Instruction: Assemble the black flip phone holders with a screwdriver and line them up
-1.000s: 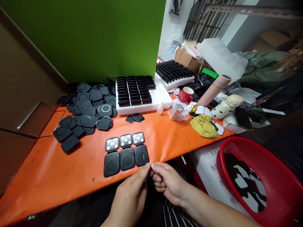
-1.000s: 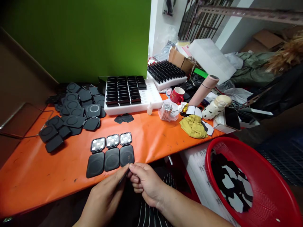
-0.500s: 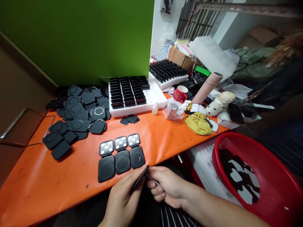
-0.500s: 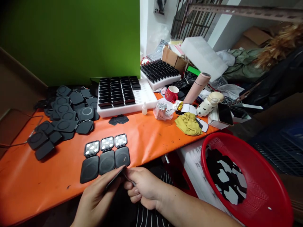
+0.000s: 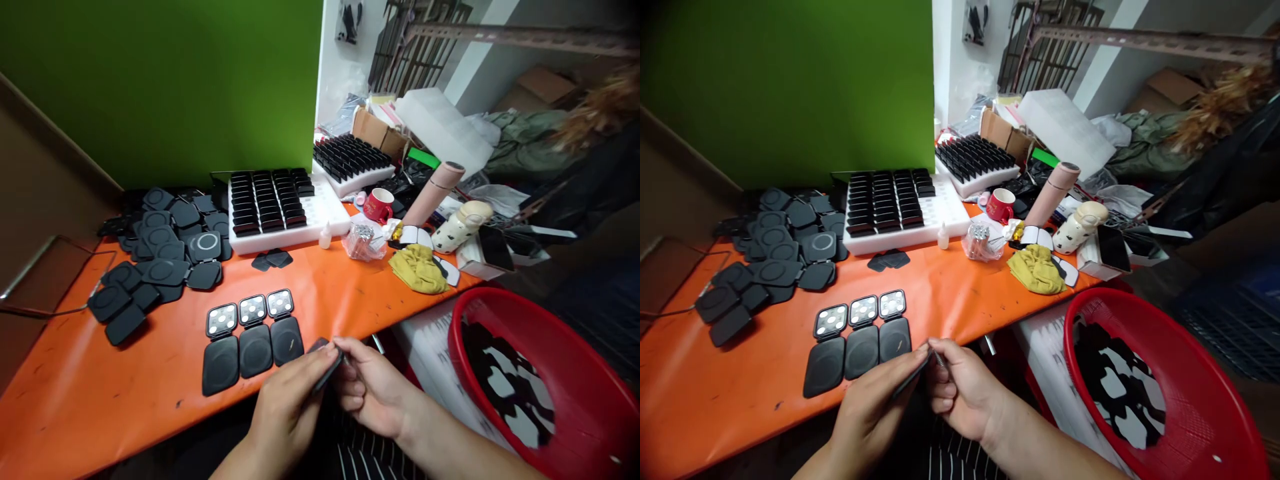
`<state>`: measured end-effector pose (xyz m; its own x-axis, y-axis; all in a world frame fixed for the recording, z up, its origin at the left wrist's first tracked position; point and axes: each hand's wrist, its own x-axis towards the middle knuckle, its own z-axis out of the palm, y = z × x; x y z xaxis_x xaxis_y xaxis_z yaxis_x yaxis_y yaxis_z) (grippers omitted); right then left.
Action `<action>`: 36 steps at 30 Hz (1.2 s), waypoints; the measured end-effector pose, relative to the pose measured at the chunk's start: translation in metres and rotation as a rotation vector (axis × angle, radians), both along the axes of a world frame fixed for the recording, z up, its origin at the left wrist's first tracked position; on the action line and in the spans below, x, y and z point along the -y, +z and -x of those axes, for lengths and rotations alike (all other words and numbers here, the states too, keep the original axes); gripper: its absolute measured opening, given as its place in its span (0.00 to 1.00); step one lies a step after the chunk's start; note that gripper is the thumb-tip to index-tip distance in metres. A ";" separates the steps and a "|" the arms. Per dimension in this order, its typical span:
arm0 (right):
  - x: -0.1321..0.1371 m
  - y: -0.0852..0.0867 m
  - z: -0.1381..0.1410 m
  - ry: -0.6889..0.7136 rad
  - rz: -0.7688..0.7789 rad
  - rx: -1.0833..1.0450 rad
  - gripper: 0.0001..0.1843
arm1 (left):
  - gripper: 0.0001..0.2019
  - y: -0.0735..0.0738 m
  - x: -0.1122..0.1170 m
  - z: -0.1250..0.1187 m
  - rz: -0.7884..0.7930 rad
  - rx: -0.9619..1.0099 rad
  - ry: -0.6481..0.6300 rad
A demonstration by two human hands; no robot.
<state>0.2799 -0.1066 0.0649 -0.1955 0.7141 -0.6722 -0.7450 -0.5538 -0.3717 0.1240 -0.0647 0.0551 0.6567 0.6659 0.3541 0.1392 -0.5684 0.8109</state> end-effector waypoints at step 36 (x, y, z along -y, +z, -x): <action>-0.054 -0.067 -0.042 0.267 -0.472 1.671 0.18 | 0.22 -0.055 0.007 0.081 -0.302 -0.453 -0.052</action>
